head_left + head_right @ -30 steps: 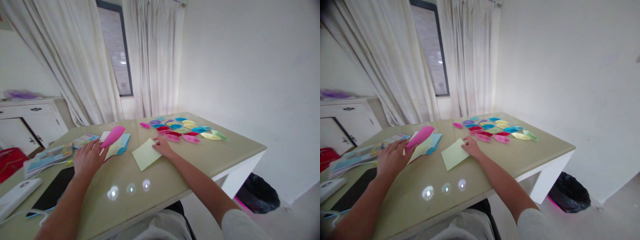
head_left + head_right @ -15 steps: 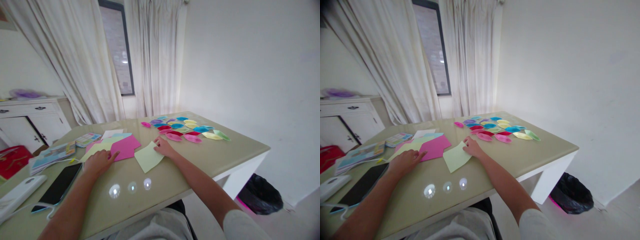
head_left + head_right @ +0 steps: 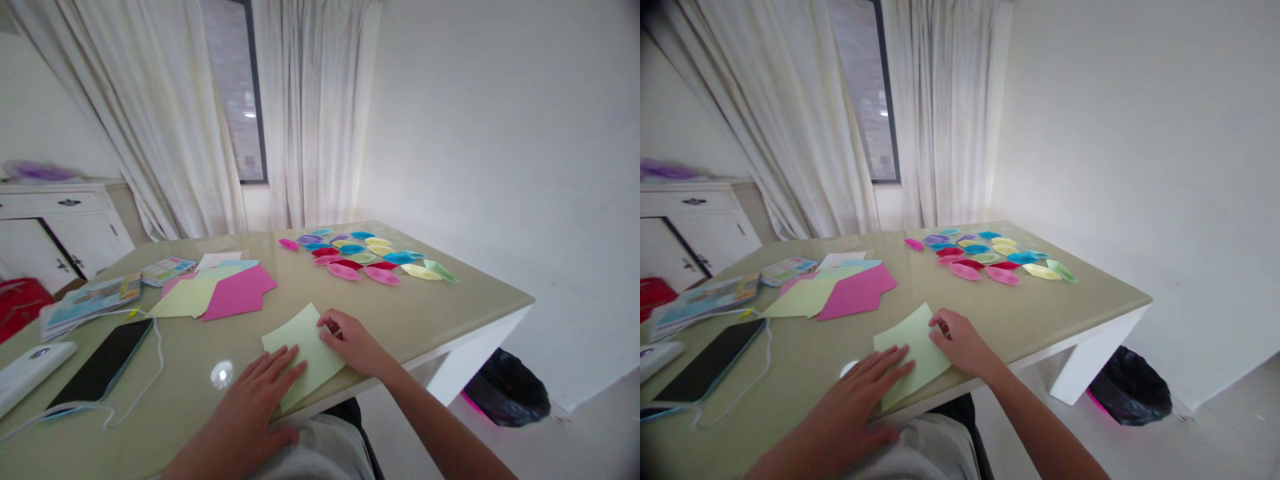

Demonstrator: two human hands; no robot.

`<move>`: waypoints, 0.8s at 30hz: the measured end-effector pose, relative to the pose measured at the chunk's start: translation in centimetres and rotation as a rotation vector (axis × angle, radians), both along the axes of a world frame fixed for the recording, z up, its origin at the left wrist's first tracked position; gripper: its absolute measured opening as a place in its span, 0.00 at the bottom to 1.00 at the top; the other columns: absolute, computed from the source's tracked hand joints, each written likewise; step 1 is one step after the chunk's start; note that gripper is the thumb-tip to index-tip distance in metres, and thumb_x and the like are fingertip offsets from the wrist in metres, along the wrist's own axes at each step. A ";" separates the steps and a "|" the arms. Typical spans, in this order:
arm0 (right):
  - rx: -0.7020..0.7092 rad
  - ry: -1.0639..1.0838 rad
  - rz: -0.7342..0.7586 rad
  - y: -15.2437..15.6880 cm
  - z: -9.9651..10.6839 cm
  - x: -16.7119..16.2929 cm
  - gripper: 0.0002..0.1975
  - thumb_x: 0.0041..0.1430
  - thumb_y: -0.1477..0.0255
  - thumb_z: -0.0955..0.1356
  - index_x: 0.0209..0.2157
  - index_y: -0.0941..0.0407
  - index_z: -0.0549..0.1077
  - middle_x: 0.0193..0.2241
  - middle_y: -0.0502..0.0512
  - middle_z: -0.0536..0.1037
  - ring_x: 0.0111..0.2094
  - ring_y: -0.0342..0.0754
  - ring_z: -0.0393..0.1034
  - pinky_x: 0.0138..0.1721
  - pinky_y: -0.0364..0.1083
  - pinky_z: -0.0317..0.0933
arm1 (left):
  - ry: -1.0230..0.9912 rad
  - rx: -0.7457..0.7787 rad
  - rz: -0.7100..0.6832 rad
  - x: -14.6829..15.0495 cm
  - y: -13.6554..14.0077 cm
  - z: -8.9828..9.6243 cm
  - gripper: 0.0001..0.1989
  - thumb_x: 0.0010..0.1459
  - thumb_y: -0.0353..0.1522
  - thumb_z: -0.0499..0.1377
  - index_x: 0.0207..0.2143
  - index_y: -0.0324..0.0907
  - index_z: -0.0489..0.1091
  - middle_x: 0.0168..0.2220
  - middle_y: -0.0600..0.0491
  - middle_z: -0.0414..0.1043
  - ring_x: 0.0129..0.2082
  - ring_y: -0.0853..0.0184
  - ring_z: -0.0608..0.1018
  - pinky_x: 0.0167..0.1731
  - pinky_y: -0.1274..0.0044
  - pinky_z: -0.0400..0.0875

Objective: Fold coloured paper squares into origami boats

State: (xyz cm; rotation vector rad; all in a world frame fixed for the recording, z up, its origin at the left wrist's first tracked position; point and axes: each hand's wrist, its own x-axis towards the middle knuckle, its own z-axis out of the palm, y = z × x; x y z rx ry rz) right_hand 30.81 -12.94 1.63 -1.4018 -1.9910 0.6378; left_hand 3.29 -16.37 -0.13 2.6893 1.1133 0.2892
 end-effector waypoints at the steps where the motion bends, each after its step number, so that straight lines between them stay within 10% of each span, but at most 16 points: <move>1: 0.030 0.020 0.014 -1.1 0.0 0.2 0.12 0.68 0.69 0.71 0.52 0.54 0.75 0.53 0.59 0.77 0.50 0.51 0.75 0.49 0.48 0.69 | -0.005 0.026 0.028 -0.3 -0.4 -0.4 0.41 0.56 0.42 0.72 0.70 0.60 0.63 0.74 0.52 0.58 0.71 0.48 0.66 0.68 0.52 0.63; 5: 0.161 -0.052 0.304 -4.8 -0.1 0.6 0.38 0.52 0.53 0.80 0.61 0.52 0.74 0.68 0.65 0.66 0.67 0.61 0.62 0.66 0.55 0.58 | -0.078 0.086 0.032 -2.2 -0.6 -0.6 0.19 0.68 0.39 0.62 0.61 0.60 0.74 0.68 0.55 0.70 0.67 0.52 0.72 0.66 0.52 0.68; 10: 0.156 -0.065 0.340 -6.3 -1.0 -0.5 0.12 0.72 0.61 0.70 0.50 0.50 0.81 0.51 0.57 0.83 0.53 0.54 0.75 0.60 0.53 0.61 | -0.208 0.059 0.056 -2.9 -1.2 -0.5 0.16 0.73 0.41 0.54 0.54 0.57 0.79 0.59 0.54 0.79 0.61 0.57 0.79 0.64 0.60 0.72; 17: 0.041 -0.052 0.134 -4.1 0.2 -1.9 0.15 0.74 0.66 0.66 0.32 0.53 0.75 0.28 0.48 0.78 0.30 0.46 0.71 0.34 0.43 0.59 | -0.390 -0.056 0.294 -3.0 -0.3 -0.6 0.19 0.71 0.47 0.53 0.53 0.52 0.78 0.53 0.51 0.83 0.51 0.55 0.84 0.54 0.65 0.79; 24: 0.018 -0.257 0.080 -1.0 0.7 -3.0 0.09 0.72 0.66 0.68 0.35 0.54 0.76 0.33 0.54 0.81 0.37 0.51 0.73 0.38 0.45 0.56 | -0.191 -0.053 0.329 -2.1 2.9 0.7 0.18 0.69 0.38 0.54 0.57 0.45 0.74 0.59 0.45 0.76 0.56 0.54 0.79 0.59 0.63 0.72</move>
